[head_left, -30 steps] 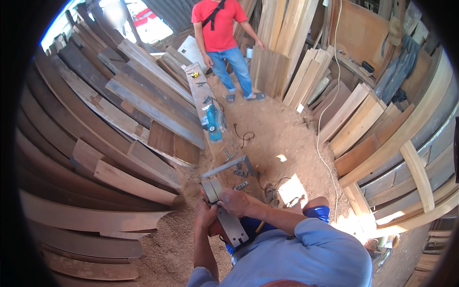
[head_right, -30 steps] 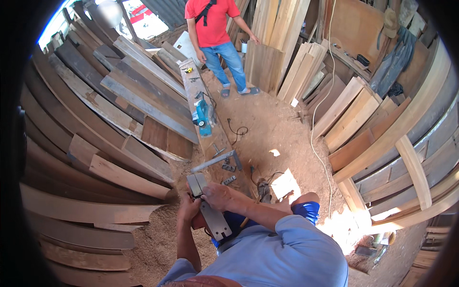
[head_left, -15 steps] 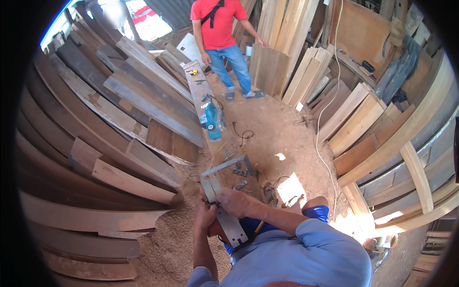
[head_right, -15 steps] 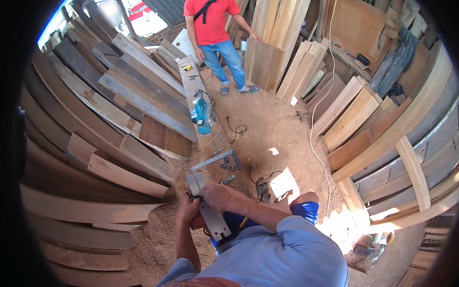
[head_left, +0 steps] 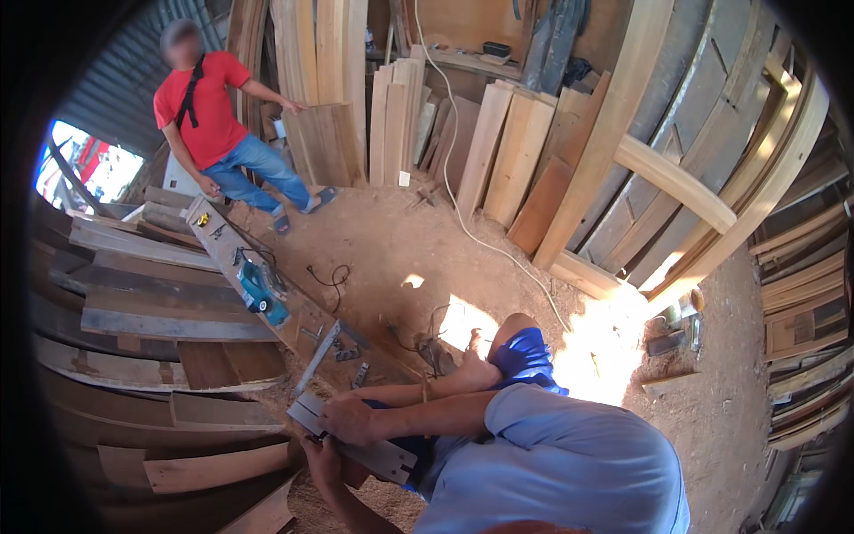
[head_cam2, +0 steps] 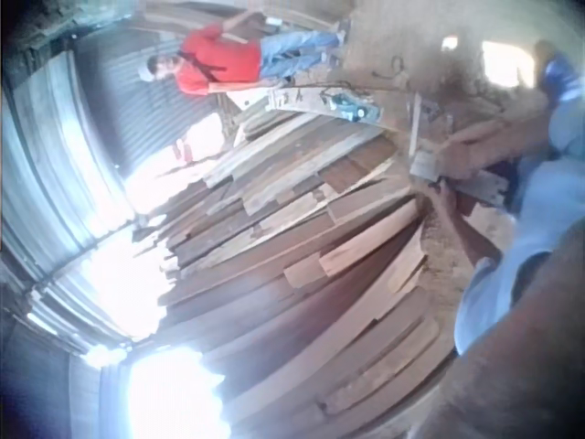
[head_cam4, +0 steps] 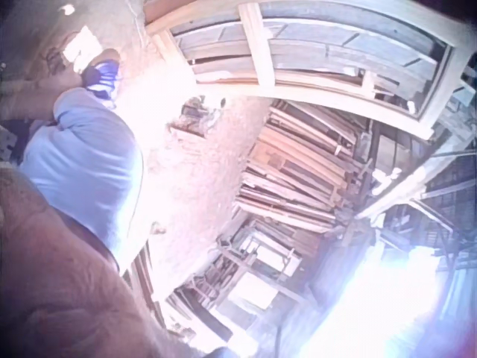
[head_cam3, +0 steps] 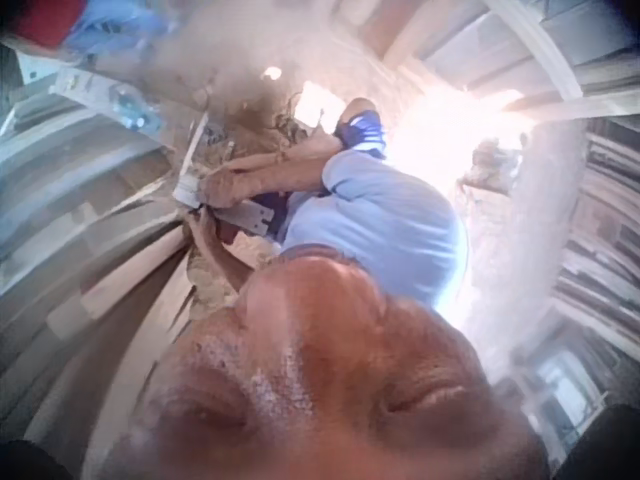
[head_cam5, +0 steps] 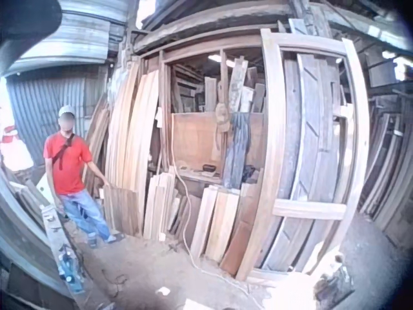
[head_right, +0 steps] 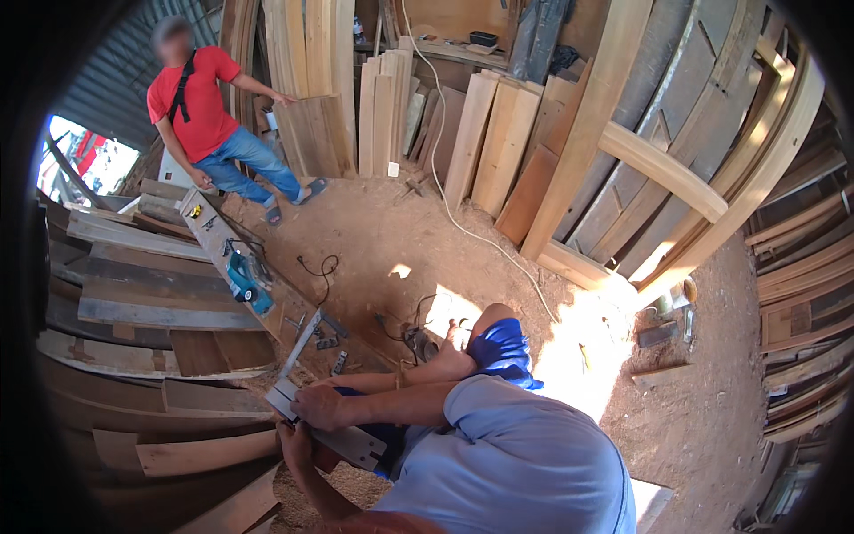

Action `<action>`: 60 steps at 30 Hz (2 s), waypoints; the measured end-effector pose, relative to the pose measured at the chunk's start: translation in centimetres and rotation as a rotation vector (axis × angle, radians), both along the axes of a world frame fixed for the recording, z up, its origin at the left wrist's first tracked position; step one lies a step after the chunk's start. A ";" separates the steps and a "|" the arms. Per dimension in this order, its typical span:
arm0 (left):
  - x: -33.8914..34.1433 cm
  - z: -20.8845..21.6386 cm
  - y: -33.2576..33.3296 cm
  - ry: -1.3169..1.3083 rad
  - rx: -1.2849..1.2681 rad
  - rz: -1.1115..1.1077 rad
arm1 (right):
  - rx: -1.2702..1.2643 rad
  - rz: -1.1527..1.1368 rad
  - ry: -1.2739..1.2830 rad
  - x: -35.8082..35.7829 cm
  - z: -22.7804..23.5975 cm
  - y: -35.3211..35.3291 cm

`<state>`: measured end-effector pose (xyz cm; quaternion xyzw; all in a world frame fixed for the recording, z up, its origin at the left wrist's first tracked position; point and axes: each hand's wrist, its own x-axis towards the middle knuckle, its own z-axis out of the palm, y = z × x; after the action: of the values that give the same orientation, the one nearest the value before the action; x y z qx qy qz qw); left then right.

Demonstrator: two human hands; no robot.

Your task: The person sits on the floor and uses a screwdriver to adjust the blades and components of an electric planer.

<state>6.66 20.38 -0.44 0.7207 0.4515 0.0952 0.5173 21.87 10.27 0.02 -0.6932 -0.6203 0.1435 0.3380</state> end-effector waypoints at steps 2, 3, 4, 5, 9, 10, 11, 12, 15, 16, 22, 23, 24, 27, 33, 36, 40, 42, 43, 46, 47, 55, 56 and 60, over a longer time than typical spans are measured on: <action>0.2 0.1 0.0 -0.033 -0.012 0.003 | -0.018 -0.032 0.007 -0.2 0.1 0.3; 0.2 0.3 0.1 -0.040 -0.018 -0.013 | -0.031 -0.050 0.008 -0.4 0.0 0.5; 0.3 0.4 0.2 -0.047 -0.026 -0.029 | -0.040 -0.060 -0.004 -0.4 -0.1 0.6; 0.3 0.8 0.1 -0.022 -0.024 -0.031 | -0.046 -0.064 -0.011 -0.7 -0.3 0.8; -0.1 1.0 0.4 0.074 0.006 -0.042 | -0.054 -0.051 -0.012 -0.8 -0.2 0.9; -0.4 0.8 0.7 0.097 0.020 -0.044 | -0.084 -0.034 -0.016 -0.7 0.1 0.9; -0.7 0.4 1.0 0.079 0.021 -0.046 | -0.113 -0.016 -0.020 -0.5 0.7 0.6; -1.0 0.0 1.2 0.061 0.022 -0.047 | -0.142 0.004 -0.024 -0.6 1.2 0.4; 0.7 1.6 0.2 0.154 0.021 -0.071 | -0.153 0.040 -0.011 0.6 0.6 0.4; 1.3 2.2 -0.4 0.217 0.018 -0.084 | -0.187 0.046 0.003 0.9 0.3 0.2; -1.6 -0.8 0.8 -0.086 -0.016 0.046 | -0.201 0.165 -0.090 0.9 2.6 0.9; -0.8 -0.4 0.3 -0.057 0.016 0.035 | -0.093 0.102 -0.106 0.9 1.2 0.7; 0.1 0.3 -0.3 -0.026 0.050 0.025 | 0.016 0.042 -0.118 0.8 -0.2 0.6; -0.1 -0.5 -0.2 -0.018 0.047 0.047 | 0.036 -0.022 0.038 0.4 -2.7 1.3; -0.2 0.7 -0.6 -0.052 -0.026 0.051 | -0.108 0.226 -0.221 1.1 -1.8 1.7; 0.1 1.5 -1.2 -0.050 -0.020 0.036 | -0.054 0.076 -0.093 0.3 -1.5 0.9; 0.0 1.7 -1.2 0.005 0.000 0.049 | -0.028 0.182 -0.233 1.2 -1.2 0.6; 0.1 1.7 -1.3 0.006 0.019 0.054 | -0.011 0.292 -0.370 2.0 -1.2 0.4; 0.1 1.9 -1.4 0.018 0.039 0.047 | 0.023 0.253 -0.302 1.8 -1.1 0.4; -0.4 1.1 -1.0 0.027 0.053 0.040 | 0.099 0.151 -0.162 1.3 -0.6 0.3; -0.4 0.9 -0.9 0.024 0.051 0.039 | 0.114 0.125 -0.157 1.1 -0.5 0.2; 0.3 2.1 -1.6 0.079 0.101 0.058 | 0.105 0.179 -0.165 1.9 0.2 -0.1; 0.4 2.5 -1.7 0.067 0.098 0.056 | 0.111 0.179 -0.160 1.8 0.3 -0.1; 0.7 2.7 -2.0 -0.045 0.048 0.074 | -0.022 0.410 -0.305 2.6 0.7 0.7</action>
<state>7.34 18.39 2.27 0.7134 0.4636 0.1413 0.5062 24.45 11.02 0.71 -0.5701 -0.7901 0.1097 0.1967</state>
